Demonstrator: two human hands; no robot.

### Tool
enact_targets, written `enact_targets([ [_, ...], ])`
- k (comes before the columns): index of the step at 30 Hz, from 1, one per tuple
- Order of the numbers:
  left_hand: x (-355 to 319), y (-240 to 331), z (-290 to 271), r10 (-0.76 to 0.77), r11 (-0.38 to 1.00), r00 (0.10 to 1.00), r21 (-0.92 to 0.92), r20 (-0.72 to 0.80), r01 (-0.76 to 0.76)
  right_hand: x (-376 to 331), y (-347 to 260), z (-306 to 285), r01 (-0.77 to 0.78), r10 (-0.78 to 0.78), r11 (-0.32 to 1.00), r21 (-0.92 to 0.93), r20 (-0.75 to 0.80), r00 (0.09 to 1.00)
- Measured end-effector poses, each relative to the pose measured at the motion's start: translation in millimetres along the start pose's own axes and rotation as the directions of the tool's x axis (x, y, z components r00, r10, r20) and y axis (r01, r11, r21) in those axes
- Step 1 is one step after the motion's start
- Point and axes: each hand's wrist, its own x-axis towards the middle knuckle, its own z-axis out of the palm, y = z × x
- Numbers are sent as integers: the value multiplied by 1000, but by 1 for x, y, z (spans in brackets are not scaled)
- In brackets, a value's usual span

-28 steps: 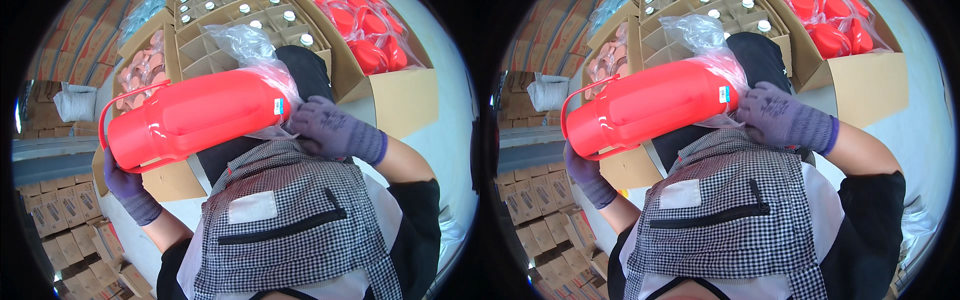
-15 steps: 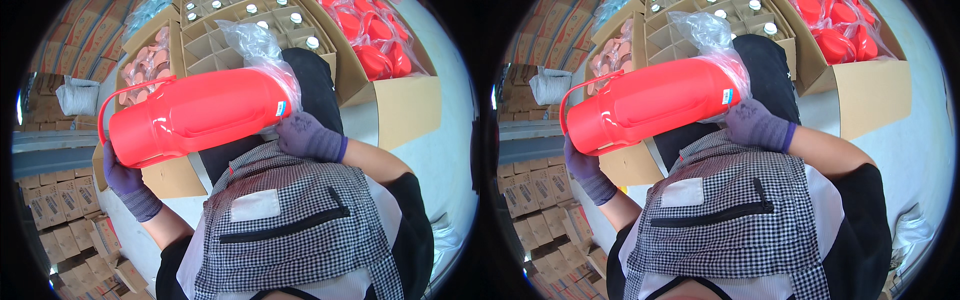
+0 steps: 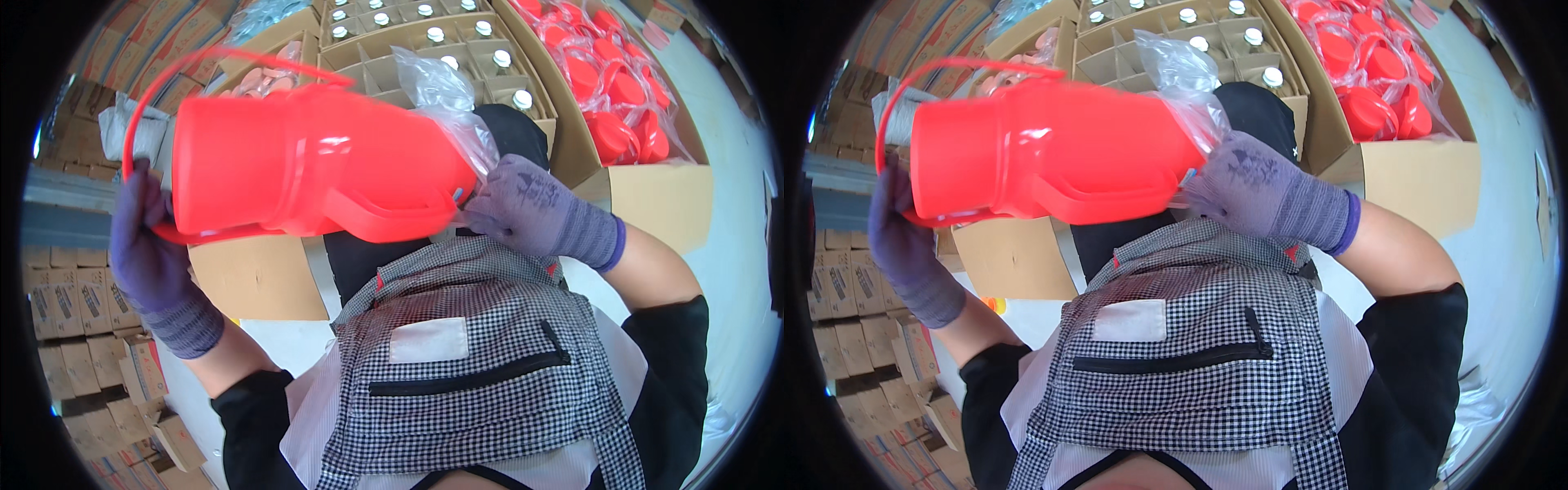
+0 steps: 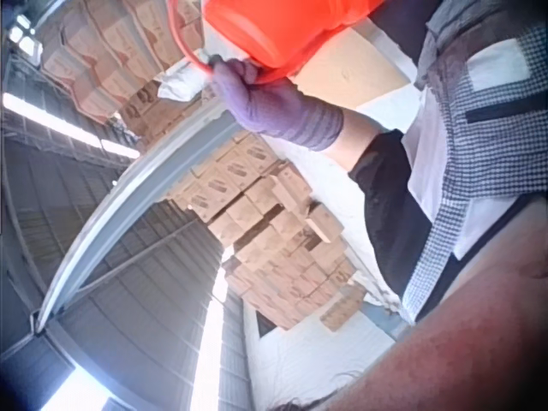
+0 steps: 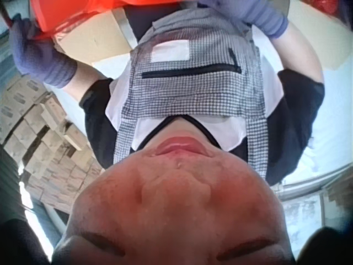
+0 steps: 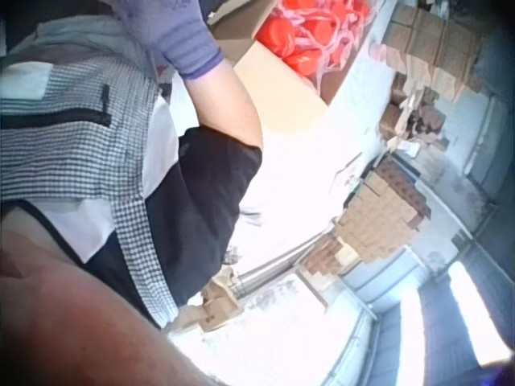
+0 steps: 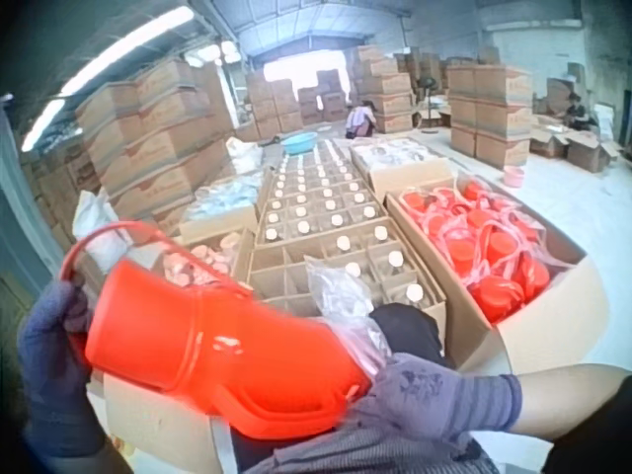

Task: The person assembles red and pink plastic pitchers by inserting a metal bowl into the body, securing a lid, and placing the completed unit into a plastic bag. The person repeats this process for multiple pitchers of both colors.

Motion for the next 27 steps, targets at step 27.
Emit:
enact_targets([
  [27,18,24,154,-57,768,952,623,301,-151,46,-65,-127,-139,202,943,304,-186,962],
])
